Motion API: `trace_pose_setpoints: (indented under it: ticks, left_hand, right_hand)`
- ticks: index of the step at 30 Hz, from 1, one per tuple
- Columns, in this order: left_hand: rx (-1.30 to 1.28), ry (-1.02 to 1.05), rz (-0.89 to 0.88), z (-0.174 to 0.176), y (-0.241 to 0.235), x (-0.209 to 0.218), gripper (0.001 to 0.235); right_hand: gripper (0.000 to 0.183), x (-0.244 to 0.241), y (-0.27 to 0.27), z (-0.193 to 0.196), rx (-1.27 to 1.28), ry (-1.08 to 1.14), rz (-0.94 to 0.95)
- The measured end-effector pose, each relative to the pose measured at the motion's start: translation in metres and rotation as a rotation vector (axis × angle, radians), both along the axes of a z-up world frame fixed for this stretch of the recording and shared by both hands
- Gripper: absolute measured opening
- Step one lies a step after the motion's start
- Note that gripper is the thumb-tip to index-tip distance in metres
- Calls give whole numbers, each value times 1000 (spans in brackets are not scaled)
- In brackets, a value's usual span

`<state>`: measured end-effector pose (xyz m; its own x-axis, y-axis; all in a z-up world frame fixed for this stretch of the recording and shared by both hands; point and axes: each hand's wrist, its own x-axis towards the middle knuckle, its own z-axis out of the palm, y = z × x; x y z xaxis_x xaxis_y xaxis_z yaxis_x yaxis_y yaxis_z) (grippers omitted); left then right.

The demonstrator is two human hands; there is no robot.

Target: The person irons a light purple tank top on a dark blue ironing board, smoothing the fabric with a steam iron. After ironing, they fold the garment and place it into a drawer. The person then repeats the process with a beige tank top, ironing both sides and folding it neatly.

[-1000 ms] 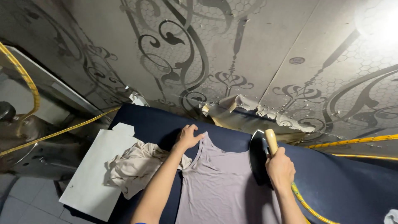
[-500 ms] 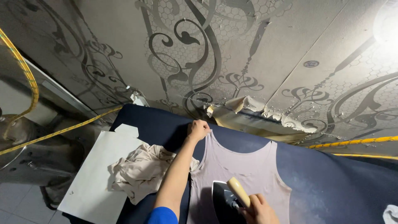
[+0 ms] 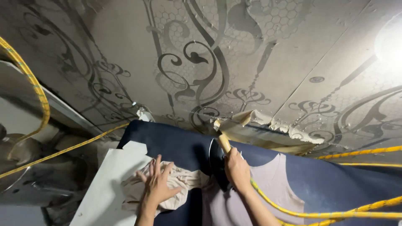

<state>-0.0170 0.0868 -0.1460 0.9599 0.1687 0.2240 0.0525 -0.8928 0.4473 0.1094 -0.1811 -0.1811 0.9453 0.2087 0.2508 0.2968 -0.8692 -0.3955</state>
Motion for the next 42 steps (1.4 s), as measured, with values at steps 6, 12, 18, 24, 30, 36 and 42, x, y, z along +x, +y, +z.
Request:
trace_pose_setpoints:
  ticks: [6, 12, 18, 24, 30, 36, 42]
  left_hand:
    - [-65, 130, 341, -118, 64, -57, 44]
    - [-318, -131, 631, -117, 78, -47, 46]
    - [-163, -66, 507, -104, 39, -50, 67]
    - [83, -278, 614, -75, -1, -87, 67]
    - [-9, -369, 547, -87, -58, -117, 44]
    - [-18, -98, 385, -137, -110, -146, 15]
    - [-45, -48, 222, -224, -127, -175, 19]
  right_hand:
    - [29, 15, -10, -6, 45, 102, 70]
    - [39, -84, -35, -32, 79, 328, 166]
    - [40, -116, -43, -1, 66, 564, 418]
    - [36, -109, -98, 17, 162, 592, 183]
    - [35, -81, -126, -17, 185, 342, -265]
    - [40, -115, -152, -42, 185, 517, 53]
    - [29, -154, -191, 11, 150, 579, 84]
